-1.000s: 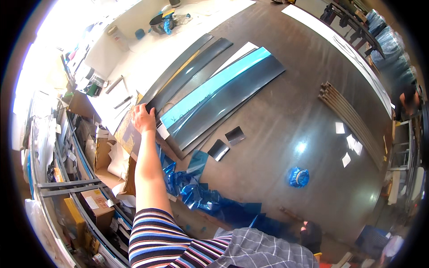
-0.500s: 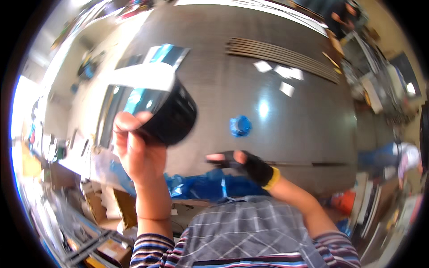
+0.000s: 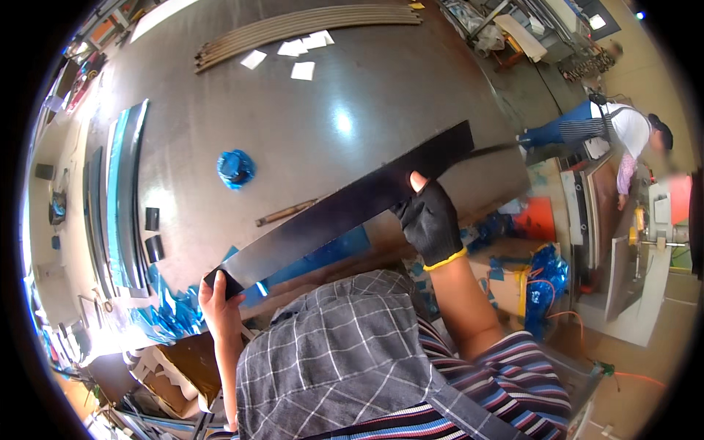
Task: The person applies white tape to long metal rods on a workbench. They repeatedly place tape, smooth it, and remove it, handling the rods and tape by hand throughout the clip.
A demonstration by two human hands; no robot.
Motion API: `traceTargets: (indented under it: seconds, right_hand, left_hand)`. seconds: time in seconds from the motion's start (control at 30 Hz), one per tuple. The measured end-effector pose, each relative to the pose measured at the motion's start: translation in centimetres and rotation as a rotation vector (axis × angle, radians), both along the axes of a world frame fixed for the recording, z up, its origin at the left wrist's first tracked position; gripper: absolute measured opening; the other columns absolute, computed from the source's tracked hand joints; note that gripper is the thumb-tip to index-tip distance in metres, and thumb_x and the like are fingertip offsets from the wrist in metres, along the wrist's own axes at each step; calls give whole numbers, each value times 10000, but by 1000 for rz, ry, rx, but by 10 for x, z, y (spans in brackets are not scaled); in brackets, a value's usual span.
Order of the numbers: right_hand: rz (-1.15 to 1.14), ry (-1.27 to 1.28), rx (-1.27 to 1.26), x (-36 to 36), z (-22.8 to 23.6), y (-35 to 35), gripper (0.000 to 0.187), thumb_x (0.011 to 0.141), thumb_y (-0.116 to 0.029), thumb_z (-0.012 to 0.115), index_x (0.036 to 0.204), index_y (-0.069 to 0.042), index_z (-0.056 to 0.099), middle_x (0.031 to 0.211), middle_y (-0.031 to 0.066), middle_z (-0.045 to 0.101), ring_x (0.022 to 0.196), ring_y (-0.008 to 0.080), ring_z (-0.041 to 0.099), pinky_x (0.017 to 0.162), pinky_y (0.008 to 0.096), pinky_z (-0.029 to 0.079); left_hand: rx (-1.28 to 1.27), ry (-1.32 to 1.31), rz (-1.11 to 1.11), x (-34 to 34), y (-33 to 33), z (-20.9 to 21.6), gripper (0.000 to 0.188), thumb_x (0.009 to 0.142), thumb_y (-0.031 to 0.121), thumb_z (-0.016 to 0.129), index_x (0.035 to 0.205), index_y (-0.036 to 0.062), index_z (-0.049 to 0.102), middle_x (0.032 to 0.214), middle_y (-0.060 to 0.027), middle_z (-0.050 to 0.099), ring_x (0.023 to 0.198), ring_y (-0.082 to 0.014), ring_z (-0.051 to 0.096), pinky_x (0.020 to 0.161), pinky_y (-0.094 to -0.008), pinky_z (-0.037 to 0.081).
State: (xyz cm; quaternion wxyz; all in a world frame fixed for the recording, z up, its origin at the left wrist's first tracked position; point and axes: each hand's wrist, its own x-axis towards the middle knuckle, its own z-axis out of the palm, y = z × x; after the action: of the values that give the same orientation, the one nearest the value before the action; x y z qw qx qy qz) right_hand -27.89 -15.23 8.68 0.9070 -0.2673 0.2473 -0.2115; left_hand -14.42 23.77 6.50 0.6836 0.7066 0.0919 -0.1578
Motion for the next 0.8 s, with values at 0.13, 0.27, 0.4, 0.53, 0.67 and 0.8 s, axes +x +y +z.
traceTargets:
  seconds: [0.13,0.27,0.4,0.53,0.67,0.8]
  right_hand:
    - [290,656,-262,-44,-34,-18,236,963,-240,629,1105,-54,652,1093,82,694,948,224,660,855,392,532]
    - [526,1091,-1284,-92,-39,-67,262,888,-208,718,1096,-61,659,1093,127,691,982,272,662,873,399,533]
    - [489,1032,-1838,-127,-42,-107,273,825,-161,780,1060,-80,668,1083,146,658,1034,322,624,909,405,521]
    - [633,871,-1955,-108,-39,-120,220,791,-133,763,982,-86,662,1024,136,647,983,339,615,855,424,517]
    - [743,782,-1848,-118,-49,-128,188,799,-126,701,976,-86,652,934,134,634,900,353,612,796,445,499]
    - [430,639,-1858,-126,-62,-146,115,868,-147,612,939,-96,687,875,129,654,835,362,643,769,425,532]
  left_hand:
    - [369,-128,-177,-2,3,-57,289,953,254,693,1086,9,618,927,-38,647,789,-117,608,590,-256,512]
    - [1039,-577,45,-15,-15,-57,506,827,197,811,1240,18,580,1127,-141,631,998,-297,576,894,-427,469]
    - [842,-852,-233,-47,-95,-41,503,782,104,780,1249,67,598,1171,-134,636,1058,-333,581,931,-446,461]
    - [537,-898,-814,-94,-237,-23,470,784,32,682,1248,46,608,1194,-148,646,1083,-340,599,953,-457,460]
    - [519,-951,-964,-132,-335,-48,527,816,105,693,1325,38,572,1402,-135,528,1257,-305,504,1043,-451,405]
    - [672,-938,-996,-158,-356,-62,554,815,174,718,1332,46,566,1456,-97,472,1315,-280,446,1076,-438,368]
